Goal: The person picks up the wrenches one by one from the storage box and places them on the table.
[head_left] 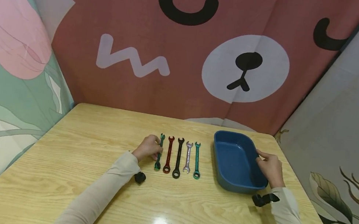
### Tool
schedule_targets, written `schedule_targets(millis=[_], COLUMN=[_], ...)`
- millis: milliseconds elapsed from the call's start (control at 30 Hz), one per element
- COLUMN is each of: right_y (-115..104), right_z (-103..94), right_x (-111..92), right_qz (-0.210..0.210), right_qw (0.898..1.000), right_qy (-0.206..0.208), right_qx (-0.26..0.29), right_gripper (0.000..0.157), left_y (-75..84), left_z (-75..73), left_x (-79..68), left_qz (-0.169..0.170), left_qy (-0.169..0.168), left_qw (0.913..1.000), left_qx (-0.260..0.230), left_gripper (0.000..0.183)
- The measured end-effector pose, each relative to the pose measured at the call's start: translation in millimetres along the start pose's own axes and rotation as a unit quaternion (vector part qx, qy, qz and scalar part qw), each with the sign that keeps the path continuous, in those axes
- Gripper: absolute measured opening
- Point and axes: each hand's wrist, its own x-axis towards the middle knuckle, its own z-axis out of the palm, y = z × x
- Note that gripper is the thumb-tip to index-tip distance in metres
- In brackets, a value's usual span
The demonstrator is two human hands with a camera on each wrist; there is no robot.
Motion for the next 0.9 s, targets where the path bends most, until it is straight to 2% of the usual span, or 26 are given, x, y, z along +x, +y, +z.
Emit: schedule_targets(millis=[467,700,900], right_y=[-0.1,-1.1,-1.5], right_z=[0.4,0.6,2.1], right_x=[0.9,0.2,-1.4], right_qz=[0.007,0.016,0.012], right_qw=[1.000,1.000,1.000], right_qy=[0.000,-0.001,0.009], right_qx=[-0.001,0.003,-0.001], right_gripper=[0.045,0.046,0.045], left_y=[3.4,4.3,5.7], left_z=[-4.0,-6.1,-7.2], left_x=[-2.9,-4.2,-6.7], left_qz=[0.010,0.009,0.010], left_qy=[-0.002,-0.011,-0.015], left_qw=[0.9993,0.9990,0.9984], left_qx=[0.035,0.043,0.054], left_gripper=[0.031,0.020,0.016])
